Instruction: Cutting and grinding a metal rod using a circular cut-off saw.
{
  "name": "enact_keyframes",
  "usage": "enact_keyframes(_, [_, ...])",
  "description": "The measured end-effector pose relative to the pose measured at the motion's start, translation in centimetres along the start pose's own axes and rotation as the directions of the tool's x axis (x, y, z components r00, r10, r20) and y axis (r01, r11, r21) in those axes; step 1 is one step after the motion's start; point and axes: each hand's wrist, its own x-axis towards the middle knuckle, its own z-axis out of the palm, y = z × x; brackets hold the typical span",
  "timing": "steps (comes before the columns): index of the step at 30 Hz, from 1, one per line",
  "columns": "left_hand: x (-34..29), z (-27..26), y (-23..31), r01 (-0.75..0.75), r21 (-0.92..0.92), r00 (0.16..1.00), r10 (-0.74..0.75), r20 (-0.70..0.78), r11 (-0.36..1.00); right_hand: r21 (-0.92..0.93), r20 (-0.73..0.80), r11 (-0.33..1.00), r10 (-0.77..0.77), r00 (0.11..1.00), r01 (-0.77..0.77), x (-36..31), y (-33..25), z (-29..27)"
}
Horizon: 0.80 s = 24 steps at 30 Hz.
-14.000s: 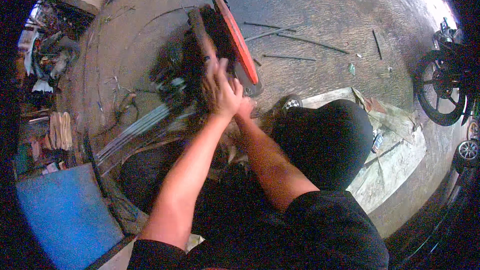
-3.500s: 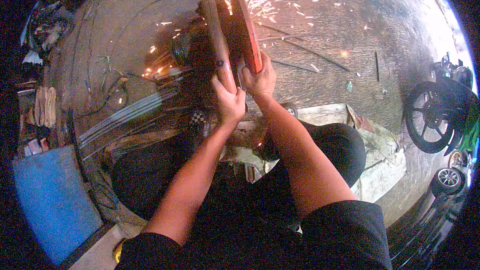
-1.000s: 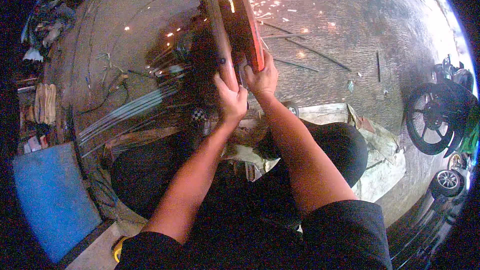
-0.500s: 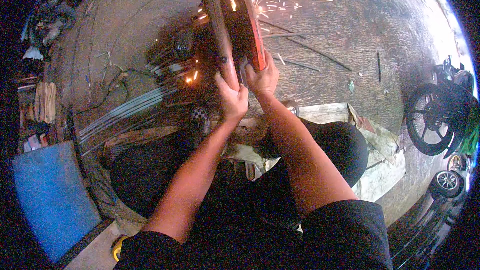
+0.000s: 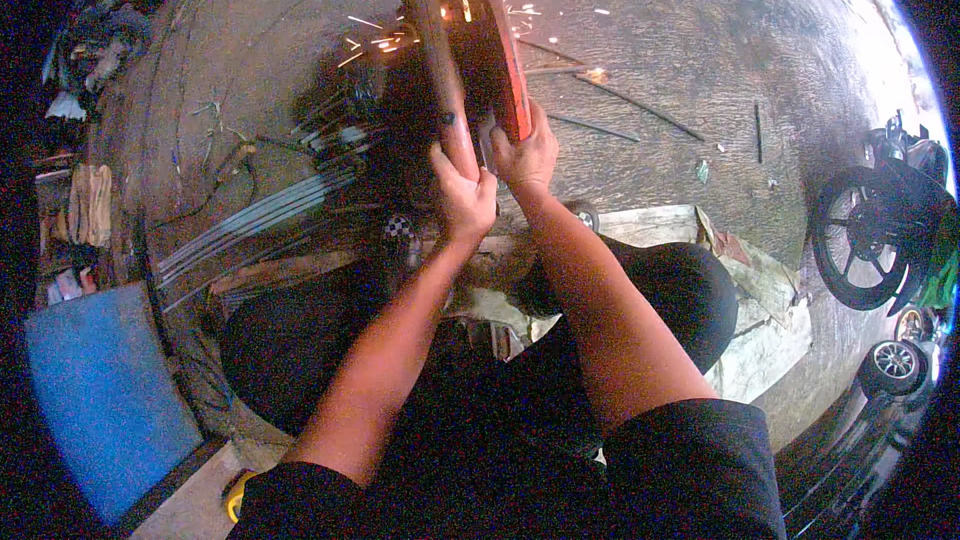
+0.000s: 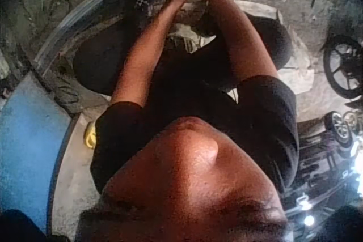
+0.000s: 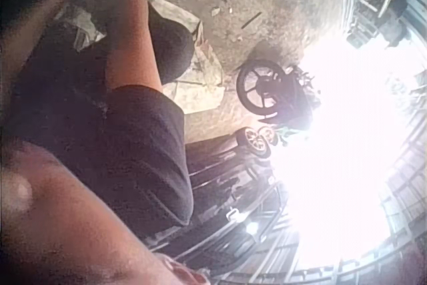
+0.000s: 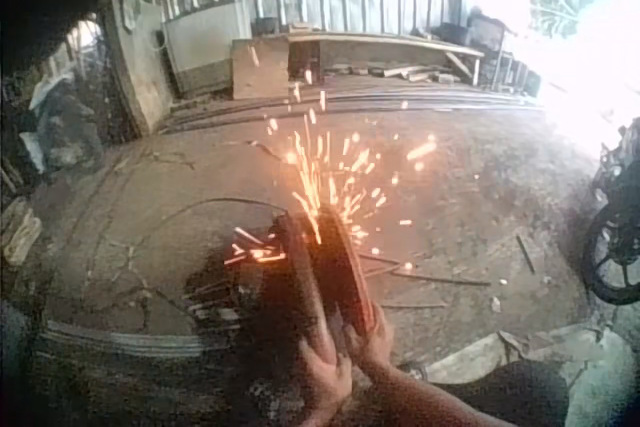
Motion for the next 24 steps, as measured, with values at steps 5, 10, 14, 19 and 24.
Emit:
enact_keyframes(5, [-0.04,-0.21,0.04,0.01,0.004,1.0,-0.01,0.023,1.0,0.07,-0.068,0.996,-0.045,0.997,0.05,-0.04,-0.24,0.06])
enact_keyframes(10, [-0.15,-0.05,-0.17,-0.016,-0.017,1.0,0.017,0.01,1.0,0.057,-0.042,0.998,-0.018,0.999,0.02,-0.09,-0.05,0.09])
enact_keyframes(14, [-0.17,0.11,-0.49,-0.073,-0.01,0.997,0.073,-0.023,0.997,0.056,-0.041,0.997,-0.049,0.998,0.051,-0.07,0.1,0.11])
enact_keyframes(19, [-0.19,0.35,-0.61,-0.026,0.002,1.0,0.026,-0.011,1.0,0.076,-0.029,0.997,-0.02,0.999,0.022,-0.13,-0.12,-0.07])
enact_keyframes(24, [-0.15,0.31,-0.38,0.002,0.02,1.0,-0.002,-0.004,1.0,0.07,-0.016,0.998,0.005,1.0,-0.004,-0.11,-0.36,-0.24])
